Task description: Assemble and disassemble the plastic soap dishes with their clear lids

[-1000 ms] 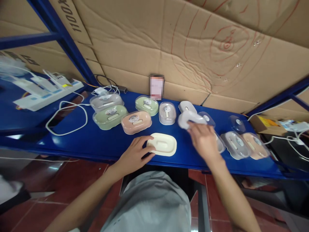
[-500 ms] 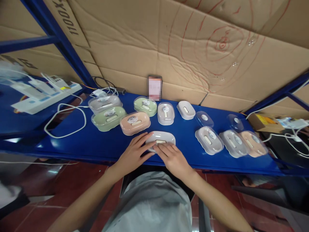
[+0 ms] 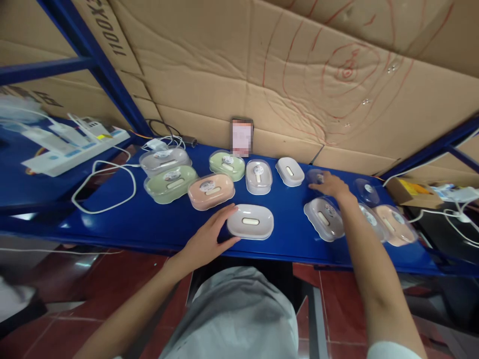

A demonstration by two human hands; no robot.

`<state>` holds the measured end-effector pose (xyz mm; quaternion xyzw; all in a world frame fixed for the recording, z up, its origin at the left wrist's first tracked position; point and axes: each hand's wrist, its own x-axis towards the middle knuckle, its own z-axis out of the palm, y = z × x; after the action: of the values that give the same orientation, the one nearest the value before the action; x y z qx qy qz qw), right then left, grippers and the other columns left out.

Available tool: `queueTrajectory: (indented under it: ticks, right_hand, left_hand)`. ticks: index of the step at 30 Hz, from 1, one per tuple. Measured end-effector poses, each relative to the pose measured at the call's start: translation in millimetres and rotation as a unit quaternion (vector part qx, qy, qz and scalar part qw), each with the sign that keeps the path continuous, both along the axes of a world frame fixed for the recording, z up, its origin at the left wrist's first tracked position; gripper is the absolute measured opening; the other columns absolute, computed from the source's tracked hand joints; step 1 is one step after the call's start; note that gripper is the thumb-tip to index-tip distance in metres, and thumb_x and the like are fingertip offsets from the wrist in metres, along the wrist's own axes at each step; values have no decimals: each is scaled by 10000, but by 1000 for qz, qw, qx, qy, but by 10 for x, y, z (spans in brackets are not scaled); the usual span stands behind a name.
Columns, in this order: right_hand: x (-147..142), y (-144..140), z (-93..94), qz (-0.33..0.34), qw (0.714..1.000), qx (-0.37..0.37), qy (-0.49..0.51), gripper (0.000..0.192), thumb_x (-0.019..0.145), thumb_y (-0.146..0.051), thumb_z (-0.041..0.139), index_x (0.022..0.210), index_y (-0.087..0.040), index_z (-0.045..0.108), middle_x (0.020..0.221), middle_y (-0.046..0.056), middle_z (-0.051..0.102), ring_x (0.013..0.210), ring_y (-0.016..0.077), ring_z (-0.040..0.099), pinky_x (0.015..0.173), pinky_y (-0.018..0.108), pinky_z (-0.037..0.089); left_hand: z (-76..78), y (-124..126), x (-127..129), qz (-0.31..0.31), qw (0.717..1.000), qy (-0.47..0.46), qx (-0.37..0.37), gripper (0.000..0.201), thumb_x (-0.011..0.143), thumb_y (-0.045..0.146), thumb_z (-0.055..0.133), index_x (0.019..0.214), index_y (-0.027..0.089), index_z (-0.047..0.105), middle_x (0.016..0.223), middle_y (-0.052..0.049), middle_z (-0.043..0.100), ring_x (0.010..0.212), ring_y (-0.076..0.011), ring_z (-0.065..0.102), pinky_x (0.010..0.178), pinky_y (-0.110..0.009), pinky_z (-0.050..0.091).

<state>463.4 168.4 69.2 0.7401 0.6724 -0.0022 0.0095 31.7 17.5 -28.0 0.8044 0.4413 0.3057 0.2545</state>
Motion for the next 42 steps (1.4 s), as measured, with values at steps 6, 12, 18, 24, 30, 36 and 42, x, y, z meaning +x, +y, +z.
queueTrajectory:
  ticks: [6, 12, 18, 24, 30, 36, 42]
  right_hand:
    - [-685, -919, -13, 230, 954, 154, 120, 816, 1015, -574, 658, 1712, -332, 309, 1729, 120, 405, 1569, 395, 428, 1283, 566, 406]
    - [-1566, -1521, -419, 437, 887, 51, 139, 742, 1076, -444, 606, 1734, -335, 281, 1773, 119, 340, 1618, 354, 378, 1236, 602, 464]
    - [-1618, -1641, -509, 447, 887, 93, 73, 671, 1067, -427, 615, 1693, -318, 395, 1782, 106, 323, 1635, 406, 315, 1239, 669, 425]
    - [-1675, -1640, -506, 437, 891, 93, 83, 666, 1073, -446, 596, 1694, -316, 393, 1786, 115, 308, 1617, 407, 345, 1219, 666, 438]
    - [-1546, -1533, -589, 449, 878, 113, 123, 673, 1058, -420, 629, 1686, -318, 407, 1767, 110, 357, 1639, 368, 323, 1253, 647, 425]
    - [-1449, -1469, -588, 451, 877, 103, 128, 630, 1055, -444, 638, 1649, -313, 472, 1747, 99, 399, 1608, 358, 380, 1254, 603, 454]
    - [-1429, -1525, -661, 390, 907, 128, 95, 736, 1012, -574, 670, 1658, -301, 448, 1673, 144, 501, 1442, 388, 563, 1177, 616, 514]
  left_hand:
    - [-30, 34, -33, 7, 998, -37, -44, 939, 947, 328, 813, 1697, 315, 248, 1735, -140, 417, 1604, -320, 425, 1297, -538, 405]
    - [-39, 56, -72, -19, 997, -48, -62, 1027, 920, 381, 844, 1715, 327, 197, 1725, -139, 435, 1591, -340, 441, 1291, -578, 397]
    - [-8, 66, -86, -51, 998, -22, -26, 886, 961, 371, 794, 1690, 324, 294, 1724, -118, 437, 1585, -329, 445, 1295, -562, 395]
    - [13, 66, -78, -51, 999, -9, -13, 907, 963, 399, 793, 1703, 319, 275, 1698, -124, 473, 1560, -328, 478, 1272, -549, 424]
    - [43, 49, -50, -54, 998, -11, 11, 817, 1004, 384, 739, 1694, 344, 305, 1645, -113, 533, 1508, -314, 538, 1238, -528, 464]
    - [47, 33, -47, -61, 998, 16, 18, 753, 1038, 347, 685, 1693, 335, 312, 1680, -105, 500, 1535, -313, 504, 1266, -530, 430]
    - [29, 23, -45, -64, 997, 21, 27, 706, 1062, 385, 650, 1690, 348, 330, 1660, -85, 530, 1511, -304, 527, 1254, -534, 438]
